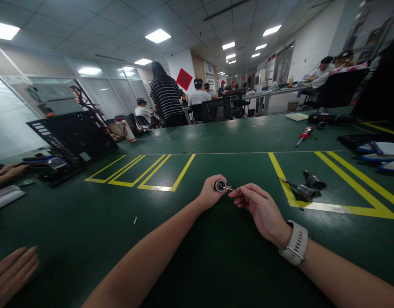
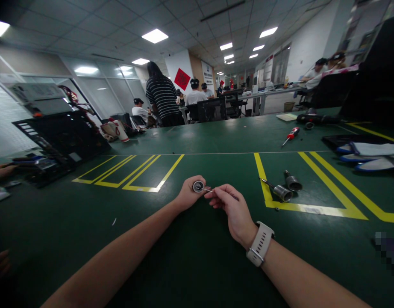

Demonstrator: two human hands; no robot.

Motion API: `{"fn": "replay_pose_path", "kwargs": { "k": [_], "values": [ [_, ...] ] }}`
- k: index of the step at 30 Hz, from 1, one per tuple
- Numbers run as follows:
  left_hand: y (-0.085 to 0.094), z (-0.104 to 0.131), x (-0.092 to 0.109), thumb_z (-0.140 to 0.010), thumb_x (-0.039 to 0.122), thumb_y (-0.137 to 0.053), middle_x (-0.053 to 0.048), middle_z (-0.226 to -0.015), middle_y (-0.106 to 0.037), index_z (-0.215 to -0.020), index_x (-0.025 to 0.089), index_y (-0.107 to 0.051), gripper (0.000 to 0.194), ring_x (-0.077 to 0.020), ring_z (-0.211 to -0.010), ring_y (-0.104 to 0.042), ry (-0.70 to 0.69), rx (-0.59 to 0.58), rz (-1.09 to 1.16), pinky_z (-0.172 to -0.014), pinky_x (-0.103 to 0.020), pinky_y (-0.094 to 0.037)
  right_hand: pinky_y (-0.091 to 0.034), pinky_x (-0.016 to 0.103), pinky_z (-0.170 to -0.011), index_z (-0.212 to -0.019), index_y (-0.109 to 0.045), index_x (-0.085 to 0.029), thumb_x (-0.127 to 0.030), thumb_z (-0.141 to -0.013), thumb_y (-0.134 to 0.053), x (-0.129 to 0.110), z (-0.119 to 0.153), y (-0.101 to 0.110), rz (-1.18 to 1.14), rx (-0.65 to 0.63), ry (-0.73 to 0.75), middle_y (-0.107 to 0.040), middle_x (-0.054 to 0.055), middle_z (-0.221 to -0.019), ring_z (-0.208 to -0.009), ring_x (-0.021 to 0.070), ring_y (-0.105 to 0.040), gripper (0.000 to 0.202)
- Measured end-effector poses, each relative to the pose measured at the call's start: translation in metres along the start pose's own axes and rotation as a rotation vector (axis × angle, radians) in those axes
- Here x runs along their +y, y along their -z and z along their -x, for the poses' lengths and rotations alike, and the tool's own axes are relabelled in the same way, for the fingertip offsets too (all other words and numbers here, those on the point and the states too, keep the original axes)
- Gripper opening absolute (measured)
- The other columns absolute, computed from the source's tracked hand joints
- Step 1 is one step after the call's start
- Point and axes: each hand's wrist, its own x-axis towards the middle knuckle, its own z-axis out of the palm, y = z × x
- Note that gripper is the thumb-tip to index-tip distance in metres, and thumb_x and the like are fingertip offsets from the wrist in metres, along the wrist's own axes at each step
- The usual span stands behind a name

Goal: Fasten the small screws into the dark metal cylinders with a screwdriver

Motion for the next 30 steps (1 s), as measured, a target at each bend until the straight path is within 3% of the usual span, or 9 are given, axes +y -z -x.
{"fn": "replay_pose_path", "kwargs": {
  "k": [6,17,24,30],
  "values": [
    [-0.0008,-0.0004,-0.0032,-0.069,0.021,-0.063,0.005,-0.059,-0.042,-0.06,0.015,-0.045,0.021,-0.0075,-0.055,-0.038,0.017,0.08,-0.11,-0.055,-0.02,-0.032,-0.04,0.032,-0.067,-0.073,-0.061,-0.02,-0.03,-0.078,-0.06,0.0029,-0.0005,-0.0005,0.019,0.013,0.007,-0.068,0.003,-0.077,-0.069,0.0158,-0.056,0.012],
    [0.0009,-0.0003,0.0009,-0.068,0.027,-0.065,0.004,-0.062,-0.046,-0.064,0.014,-0.048,0.022,-0.0077,-0.056,-0.041,0.024,-0.029,0.066,-0.053,-0.02,-0.033,-0.041,0.033,-0.068,-0.075,-0.062,-0.02,-0.032,-0.079,-0.059,0.0012,-0.001,0.0026,-0.009,-0.015,-0.014,-0.068,0.004,-0.081,-0.07,0.016,-0.056,0.014],
    [-0.001,-0.0001,-0.002,-0.069,0.023,-0.062,0.005,-0.06,-0.043,-0.061,0.015,-0.046,0.019,-0.008,-0.056,-0.039,0.024,0.066,-0.101,-0.054,-0.021,-0.032,-0.04,0.032,-0.067,-0.073,-0.062,-0.02,-0.033,-0.077,-0.061,0.0009,0.0008,-0.0005,0.01,0.025,-0.008,-0.068,0.003,-0.078,-0.068,0.0158,-0.056,0.013],
    [-0.0005,0.0001,-0.0012,-0.07,0.024,-0.062,0.005,-0.059,-0.043,-0.06,0.015,-0.046,0.02,-0.0078,-0.055,-0.038,0.018,0.046,-0.087,-0.054,-0.021,-0.033,-0.04,0.033,-0.068,-0.073,-0.062,-0.02,-0.033,-0.076,-0.061,-0.0007,0.0007,0.0017,0.006,0.006,-0.028,-0.069,0.004,-0.08,-0.069,0.0166,-0.056,0.014]
  ]
}}
